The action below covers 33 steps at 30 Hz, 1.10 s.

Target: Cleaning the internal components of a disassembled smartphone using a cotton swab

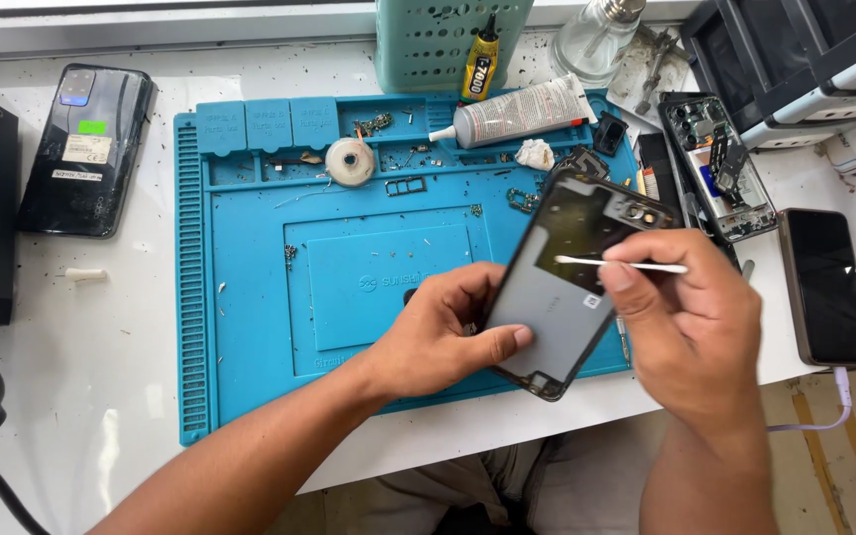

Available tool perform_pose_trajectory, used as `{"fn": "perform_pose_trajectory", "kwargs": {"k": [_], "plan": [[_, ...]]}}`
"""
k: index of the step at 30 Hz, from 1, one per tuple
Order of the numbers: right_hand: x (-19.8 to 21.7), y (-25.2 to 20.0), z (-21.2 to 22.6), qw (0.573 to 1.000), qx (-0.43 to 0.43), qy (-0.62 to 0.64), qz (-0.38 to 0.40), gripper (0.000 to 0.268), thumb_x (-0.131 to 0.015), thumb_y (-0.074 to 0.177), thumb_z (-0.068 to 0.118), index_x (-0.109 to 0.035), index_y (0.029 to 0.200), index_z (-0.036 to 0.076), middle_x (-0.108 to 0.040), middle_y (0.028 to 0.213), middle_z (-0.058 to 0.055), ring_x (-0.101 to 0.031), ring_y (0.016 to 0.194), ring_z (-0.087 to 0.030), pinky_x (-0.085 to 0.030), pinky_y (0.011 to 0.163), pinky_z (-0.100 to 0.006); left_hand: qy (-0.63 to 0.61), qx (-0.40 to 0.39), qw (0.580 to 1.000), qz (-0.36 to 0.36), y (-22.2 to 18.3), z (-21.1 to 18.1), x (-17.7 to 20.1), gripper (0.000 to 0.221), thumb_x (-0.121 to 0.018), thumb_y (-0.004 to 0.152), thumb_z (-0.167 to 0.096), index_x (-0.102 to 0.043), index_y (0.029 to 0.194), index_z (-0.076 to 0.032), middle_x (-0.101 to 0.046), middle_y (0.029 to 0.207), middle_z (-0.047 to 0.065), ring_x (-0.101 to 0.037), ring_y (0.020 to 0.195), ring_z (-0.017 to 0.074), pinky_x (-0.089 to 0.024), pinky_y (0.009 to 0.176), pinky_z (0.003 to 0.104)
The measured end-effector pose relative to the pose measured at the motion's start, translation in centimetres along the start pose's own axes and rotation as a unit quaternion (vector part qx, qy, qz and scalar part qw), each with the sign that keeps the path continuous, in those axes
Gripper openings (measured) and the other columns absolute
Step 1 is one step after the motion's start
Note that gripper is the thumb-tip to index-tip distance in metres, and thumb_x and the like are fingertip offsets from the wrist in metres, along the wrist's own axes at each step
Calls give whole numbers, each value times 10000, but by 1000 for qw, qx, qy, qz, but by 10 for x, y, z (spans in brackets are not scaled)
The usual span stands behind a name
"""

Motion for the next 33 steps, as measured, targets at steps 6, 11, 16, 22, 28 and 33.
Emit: {"fn": "perform_pose_trajectory", "kwargs": {"k": [6,11,16,22,28,33], "plan": [[-23,-3,8,989,105,106,-20,161,-625,1037,130,-618,1106,-15,-614,1282,-226,-626,1202,-267,-482,1077,-332,-53,94,994,-4,-3,-1,3,452,-736,883,-282,-633,1221,1,-737,1069,111,-731,930,232,-664,795,411],[-17,-32,-9,968,105,169,-152,126,-595,1072,139,-542,1093,26,-622,1227,-248,-662,875,-273,-609,796,-322,-99,28,992,-68,0,6,14,441,-739,900,-242,-601,1258,-24,-709,1122,131,-720,970,273,-683,806,460],[-29,-66,-16,969,95,175,-148,127,-581,1015,95,-513,1045,-8,-667,1033,-294,-657,591,-293,-605,587,-336,-121,0,985,-121,1,7,16,329,-729,903,-169,-629,1181,-24,-709,1075,84,-695,985,226,-631,870,414],[-37,-70,-24,989,83,83,-87,103,-529,1029,33,-475,1061,-48,-678,1076,-341,-742,634,-319,-651,609,-306,-190,37,978,-83,5,2,11,437,-555,965,-178,-591,1331,59,-701,1244,199,-702,1131,346,-609,967,484],[-38,-65,-28,993,101,56,-25,60,-481,1055,18,-439,1074,-20,-681,1119,-334,-761,676,-305,-650,653,-298,-174,55,978,-101,5,8,13,417,-529,982,-193,-612,1306,56,-709,1229,195,-698,1135,306,-602,967,449],[-36,-61,-25,991,131,-8,-24,64,-495,1066,14,-447,1080,-25,-700,1112,-297,-767,682,-277,-634,620,-265,-145,58,985,-75,5,13,14,401,-502,1003,-220,-602,1322,1,-694,1268,152,-698,1127,291,-629,919,447]]}}
Point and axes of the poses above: each hand's wrist, its own y-axis towards the middle knuckle, its own x-axis out of the back of the hand, z = x × y, the point moved 4 cm from there along y, towards the middle knuckle
